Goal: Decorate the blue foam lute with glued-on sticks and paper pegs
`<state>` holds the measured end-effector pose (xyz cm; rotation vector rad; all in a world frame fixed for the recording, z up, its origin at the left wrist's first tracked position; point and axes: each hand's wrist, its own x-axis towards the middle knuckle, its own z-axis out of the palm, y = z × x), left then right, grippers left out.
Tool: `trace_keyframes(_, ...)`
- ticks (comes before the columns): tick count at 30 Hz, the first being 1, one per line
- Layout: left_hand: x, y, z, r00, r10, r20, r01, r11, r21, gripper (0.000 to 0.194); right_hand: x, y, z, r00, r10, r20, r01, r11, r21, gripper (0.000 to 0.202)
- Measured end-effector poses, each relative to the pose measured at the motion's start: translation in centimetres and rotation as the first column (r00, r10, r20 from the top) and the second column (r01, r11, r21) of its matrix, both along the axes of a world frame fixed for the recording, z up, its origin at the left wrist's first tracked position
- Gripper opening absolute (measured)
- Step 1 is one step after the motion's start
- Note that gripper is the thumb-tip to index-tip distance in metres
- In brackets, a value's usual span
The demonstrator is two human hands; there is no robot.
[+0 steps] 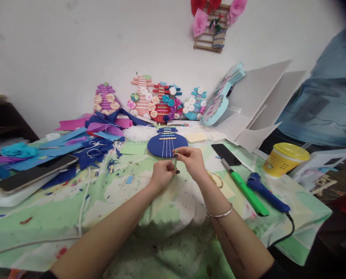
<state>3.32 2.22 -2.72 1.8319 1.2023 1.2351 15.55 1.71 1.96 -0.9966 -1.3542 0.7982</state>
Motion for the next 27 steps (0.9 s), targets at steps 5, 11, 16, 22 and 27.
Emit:
trace_keyframes(5, 0.1, -0.2, 0.0, 1.0, -0.024, -0.018, 0.025, 0.999, 0.043, 0.021, 0.4, 0.1, 0.8, 0.998, 0.028, 0.061, -0.029, 0.999, 0.018, 0.006)
trace_keyframes(11, 0.1, -0.3, 0.1, 0.999, 0.007, -0.043, -0.005, 0.999, 0.05, 0.021, -0.3, 0.5, -0.1, 0.96, -0.131, 0.248, 0.106, 0.988, 0.112, 0.006)
trace_keyframes(16, 0.1, -0.3, 0.1, 1.0, 0.002, -0.022, -0.002, 1.0, 0.016, 0.021, -0.9, 0.5, -0.3, 0.937, -0.182, 0.299, 0.136, 0.976, 0.168, 0.011)
trace_keyframes(22, 0.0, 0.0, 0.2, 0.999, 0.0, 0.05, 0.001, 1.0, -0.026, 0.02, -0.4, 0.4, -0.9, 0.993, 0.05, 0.109, -0.061, 0.993, 0.103, 0.008)
trace_keyframes(27, -0.1, 0.0, 0.2, 0.994, -0.048, 0.103, 0.052, 0.998, -0.041, 0.02, 0.2, 0.9, -2.2, 0.986, 0.154, 0.061, -0.157, 0.986, 0.046, 0.009)
